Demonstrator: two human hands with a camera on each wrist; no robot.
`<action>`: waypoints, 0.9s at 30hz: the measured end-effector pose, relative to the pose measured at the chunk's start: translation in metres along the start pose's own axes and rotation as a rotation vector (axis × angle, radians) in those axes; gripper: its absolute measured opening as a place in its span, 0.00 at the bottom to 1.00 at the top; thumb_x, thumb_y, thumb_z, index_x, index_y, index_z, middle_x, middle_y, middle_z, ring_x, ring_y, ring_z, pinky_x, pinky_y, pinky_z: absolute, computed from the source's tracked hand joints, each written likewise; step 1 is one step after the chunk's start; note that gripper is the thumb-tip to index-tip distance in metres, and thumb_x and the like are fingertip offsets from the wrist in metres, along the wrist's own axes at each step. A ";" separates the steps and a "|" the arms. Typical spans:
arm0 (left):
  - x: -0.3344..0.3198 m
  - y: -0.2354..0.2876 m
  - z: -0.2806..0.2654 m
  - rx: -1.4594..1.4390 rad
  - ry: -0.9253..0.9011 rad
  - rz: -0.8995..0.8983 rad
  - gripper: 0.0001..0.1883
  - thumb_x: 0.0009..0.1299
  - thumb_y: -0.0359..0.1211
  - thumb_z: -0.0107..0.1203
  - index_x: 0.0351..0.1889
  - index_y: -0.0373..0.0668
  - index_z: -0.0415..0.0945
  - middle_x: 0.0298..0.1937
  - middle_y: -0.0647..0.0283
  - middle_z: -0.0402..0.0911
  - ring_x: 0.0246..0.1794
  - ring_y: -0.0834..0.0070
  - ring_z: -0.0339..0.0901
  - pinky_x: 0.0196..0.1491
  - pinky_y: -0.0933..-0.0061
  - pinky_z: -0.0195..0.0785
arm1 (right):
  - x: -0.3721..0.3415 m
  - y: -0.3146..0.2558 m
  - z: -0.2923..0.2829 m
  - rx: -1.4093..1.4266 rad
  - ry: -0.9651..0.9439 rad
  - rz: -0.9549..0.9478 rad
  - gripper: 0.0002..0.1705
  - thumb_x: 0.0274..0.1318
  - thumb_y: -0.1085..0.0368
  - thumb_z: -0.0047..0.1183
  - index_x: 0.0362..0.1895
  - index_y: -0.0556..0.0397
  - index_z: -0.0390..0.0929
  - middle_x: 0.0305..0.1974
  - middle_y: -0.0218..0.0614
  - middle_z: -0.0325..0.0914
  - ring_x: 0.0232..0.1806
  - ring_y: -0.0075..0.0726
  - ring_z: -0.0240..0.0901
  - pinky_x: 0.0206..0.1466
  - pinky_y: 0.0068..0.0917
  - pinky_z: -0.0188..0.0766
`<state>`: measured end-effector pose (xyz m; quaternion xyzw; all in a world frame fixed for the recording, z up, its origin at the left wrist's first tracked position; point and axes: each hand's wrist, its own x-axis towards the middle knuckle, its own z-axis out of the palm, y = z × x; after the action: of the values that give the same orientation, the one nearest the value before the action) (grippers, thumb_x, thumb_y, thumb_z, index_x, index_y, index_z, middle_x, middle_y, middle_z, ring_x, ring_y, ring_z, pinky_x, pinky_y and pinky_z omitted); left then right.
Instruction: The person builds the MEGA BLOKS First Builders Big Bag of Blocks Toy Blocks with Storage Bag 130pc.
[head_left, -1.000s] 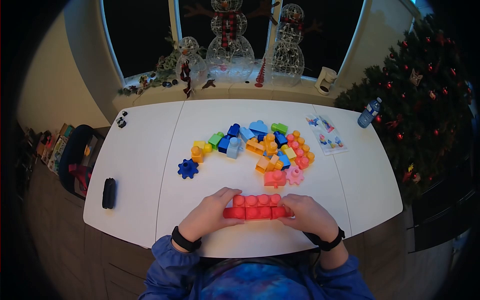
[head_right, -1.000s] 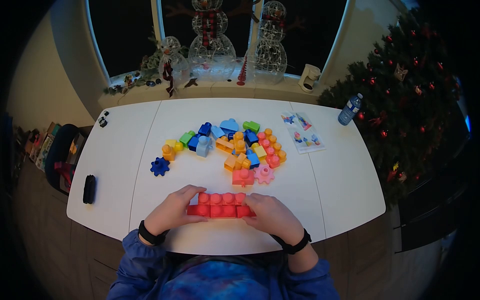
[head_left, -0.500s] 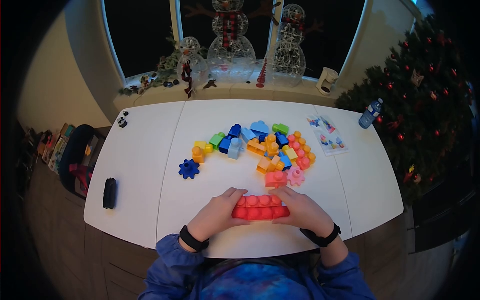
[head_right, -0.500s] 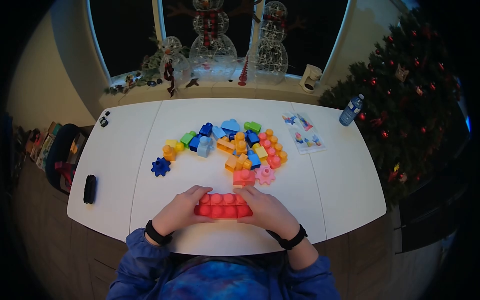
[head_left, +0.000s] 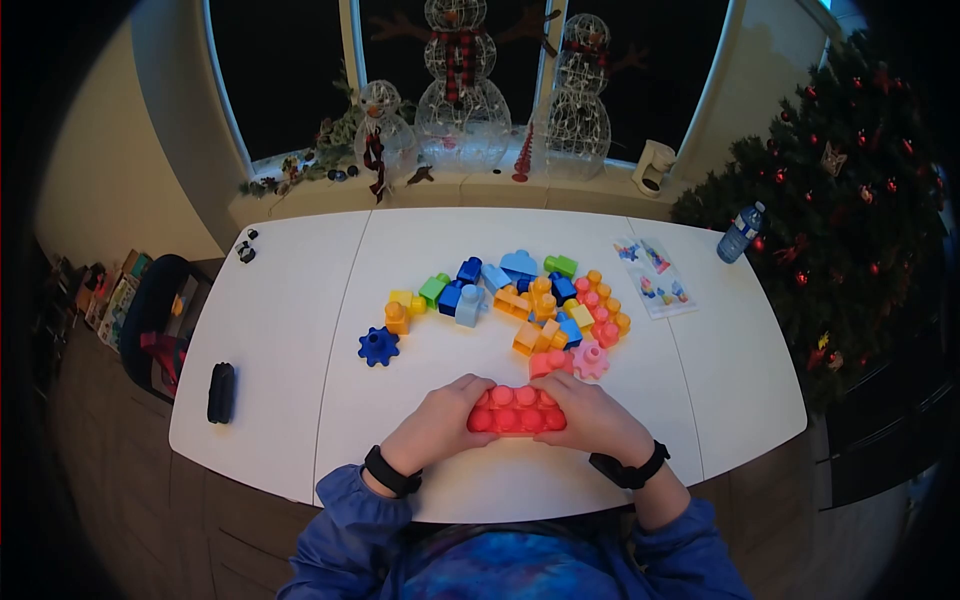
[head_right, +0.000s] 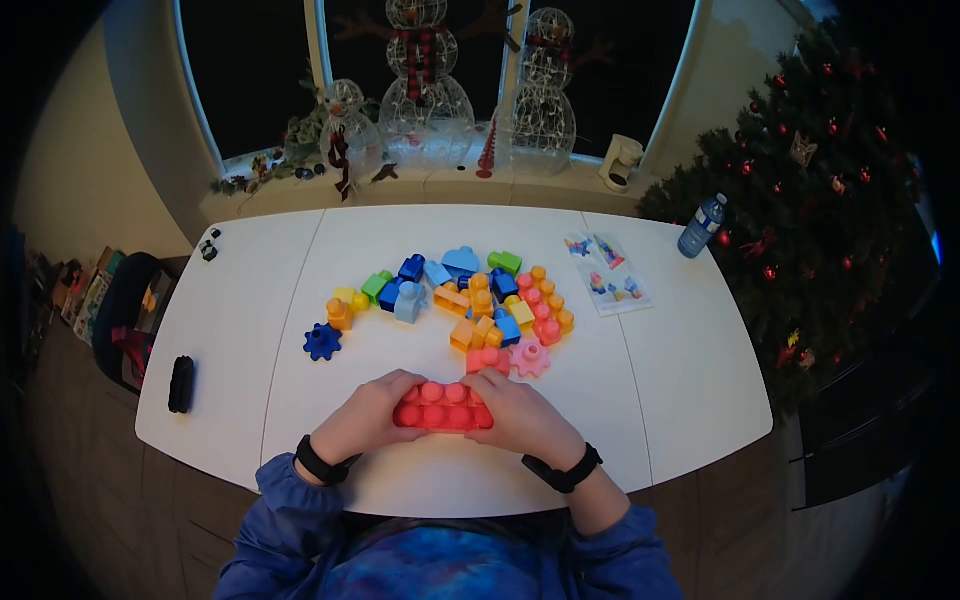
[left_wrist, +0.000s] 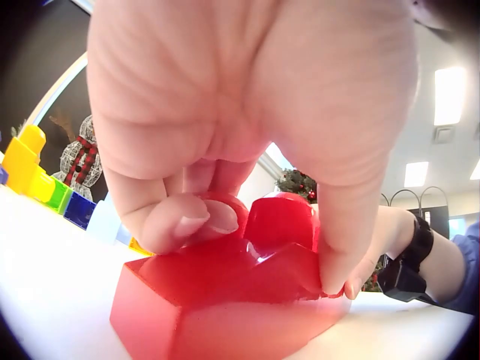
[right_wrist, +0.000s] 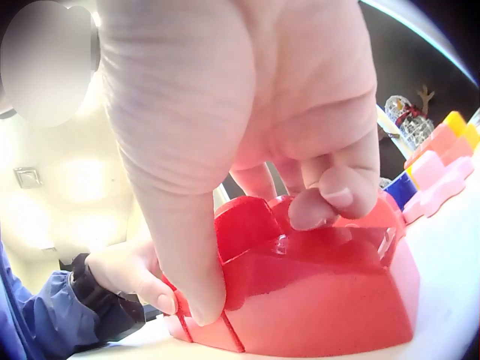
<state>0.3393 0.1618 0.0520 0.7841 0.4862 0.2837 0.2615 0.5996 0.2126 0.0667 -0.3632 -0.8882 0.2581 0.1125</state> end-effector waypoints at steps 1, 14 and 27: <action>0.000 0.000 0.000 0.001 0.001 0.000 0.32 0.57 0.34 0.75 0.59 0.37 0.76 0.53 0.49 0.81 0.50 0.48 0.82 0.55 0.57 0.78 | 0.001 0.000 0.000 0.001 -0.010 0.015 0.40 0.46 0.57 0.76 0.64 0.48 0.73 0.57 0.45 0.78 0.57 0.56 0.79 0.56 0.45 0.77; -0.002 0.000 0.001 0.024 0.005 -0.023 0.35 0.57 0.39 0.78 0.61 0.38 0.75 0.55 0.50 0.82 0.53 0.48 0.82 0.57 0.57 0.77 | 0.000 0.000 -0.001 0.009 -0.003 0.013 0.42 0.45 0.56 0.77 0.65 0.48 0.73 0.58 0.44 0.78 0.59 0.56 0.78 0.58 0.45 0.76; -0.038 -0.005 -0.061 0.082 0.453 -0.253 0.24 0.62 0.34 0.76 0.54 0.38 0.80 0.49 0.61 0.86 0.23 0.78 0.68 0.28 0.78 0.66 | -0.042 -0.009 -0.034 0.136 0.293 0.060 0.33 0.49 0.58 0.78 0.60 0.47 0.80 0.55 0.40 0.82 0.32 0.34 0.78 0.39 0.28 0.80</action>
<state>0.2798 0.1368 0.0838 0.6435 0.6376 0.3970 0.1475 0.6369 0.1905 0.0997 -0.4147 -0.8315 0.2652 0.2576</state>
